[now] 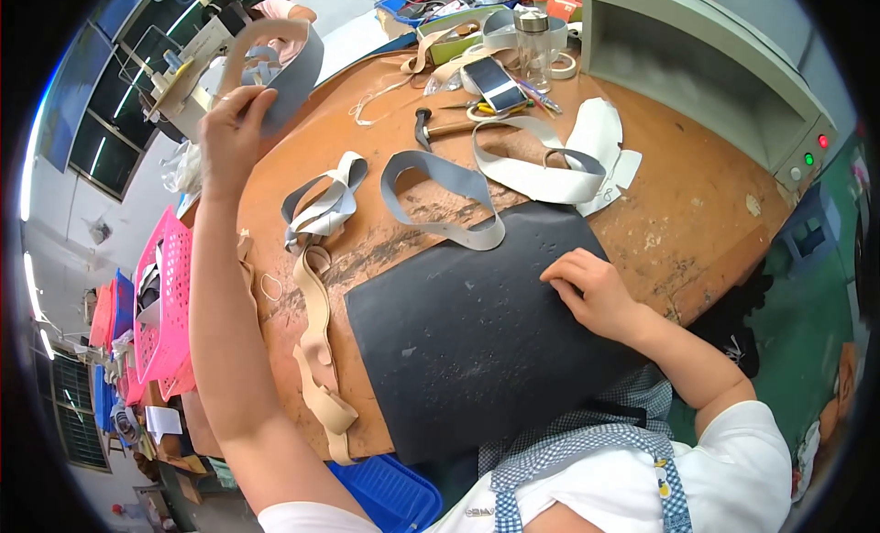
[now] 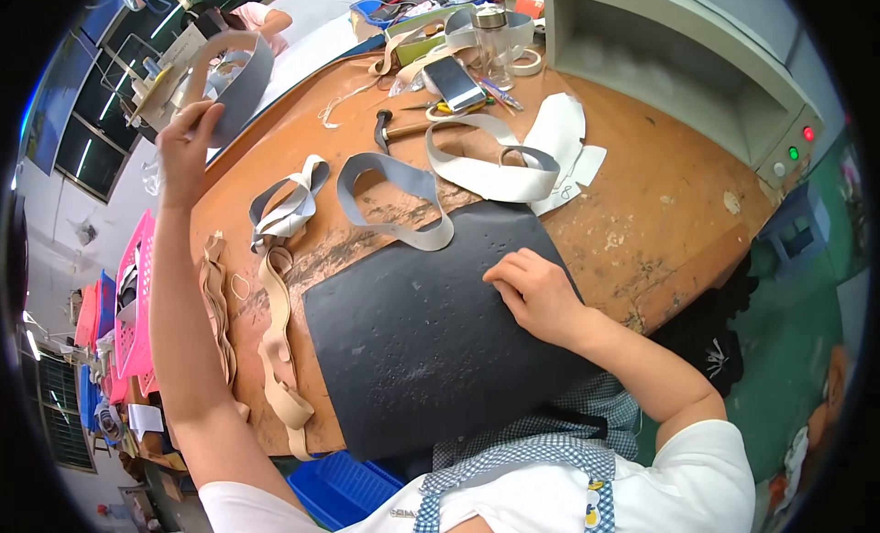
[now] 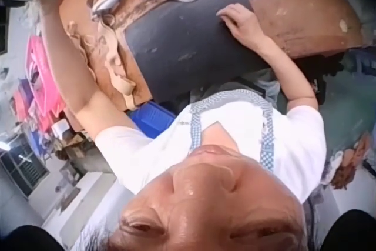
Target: Manually applying reinforcement lining to shoe upper components at a factory workbench.
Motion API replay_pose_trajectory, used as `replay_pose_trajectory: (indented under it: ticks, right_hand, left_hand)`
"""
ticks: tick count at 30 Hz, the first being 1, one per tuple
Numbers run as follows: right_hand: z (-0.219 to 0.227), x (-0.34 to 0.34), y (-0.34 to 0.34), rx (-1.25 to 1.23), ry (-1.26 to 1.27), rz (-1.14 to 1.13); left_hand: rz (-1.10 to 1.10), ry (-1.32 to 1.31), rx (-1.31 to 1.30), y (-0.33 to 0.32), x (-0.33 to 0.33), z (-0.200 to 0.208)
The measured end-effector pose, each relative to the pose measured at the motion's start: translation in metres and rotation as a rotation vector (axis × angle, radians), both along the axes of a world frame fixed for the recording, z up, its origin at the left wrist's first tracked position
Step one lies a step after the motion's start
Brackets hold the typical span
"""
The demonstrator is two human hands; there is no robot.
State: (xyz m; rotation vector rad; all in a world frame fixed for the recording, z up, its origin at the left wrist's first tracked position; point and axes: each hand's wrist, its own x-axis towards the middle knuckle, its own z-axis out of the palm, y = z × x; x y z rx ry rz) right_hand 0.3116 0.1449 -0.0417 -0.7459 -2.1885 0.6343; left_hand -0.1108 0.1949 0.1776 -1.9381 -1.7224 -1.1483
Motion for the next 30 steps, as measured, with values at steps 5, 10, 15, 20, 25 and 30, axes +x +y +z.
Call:
replay_pose_trajectory:
  ticks: [5,10,15,20,25,30]
  right_hand:
    - [-0.019,0.007,-0.007,0.080,-0.066,-0.085]
    - [-0.023,0.004,-0.008,0.196,-0.153,-0.137]
    - [-0.019,-0.003,-0.012,0.211,-0.163,-0.099]
    - [-0.020,0.001,-0.007,0.193,-0.180,-0.146]
    - [-0.022,0.003,-0.004,0.164,-0.166,-0.175]
    - [-0.023,-0.002,-0.010,0.143,-0.078,-0.141]
  left_hand:
    - [-0.126,0.369,0.043,0.059,0.007,-0.052]
    - [-0.081,0.381,0.014,0.099,0.026,-0.100]
    - [0.310,0.578,0.177,0.139,-0.039,-0.087]
    - [0.119,0.442,0.008,0.159,0.015,-0.110]
    - [-0.553,0.102,-0.394,0.106,0.183,-0.199]
    - [-0.683,0.121,-0.281,0.087,0.265,-0.237]
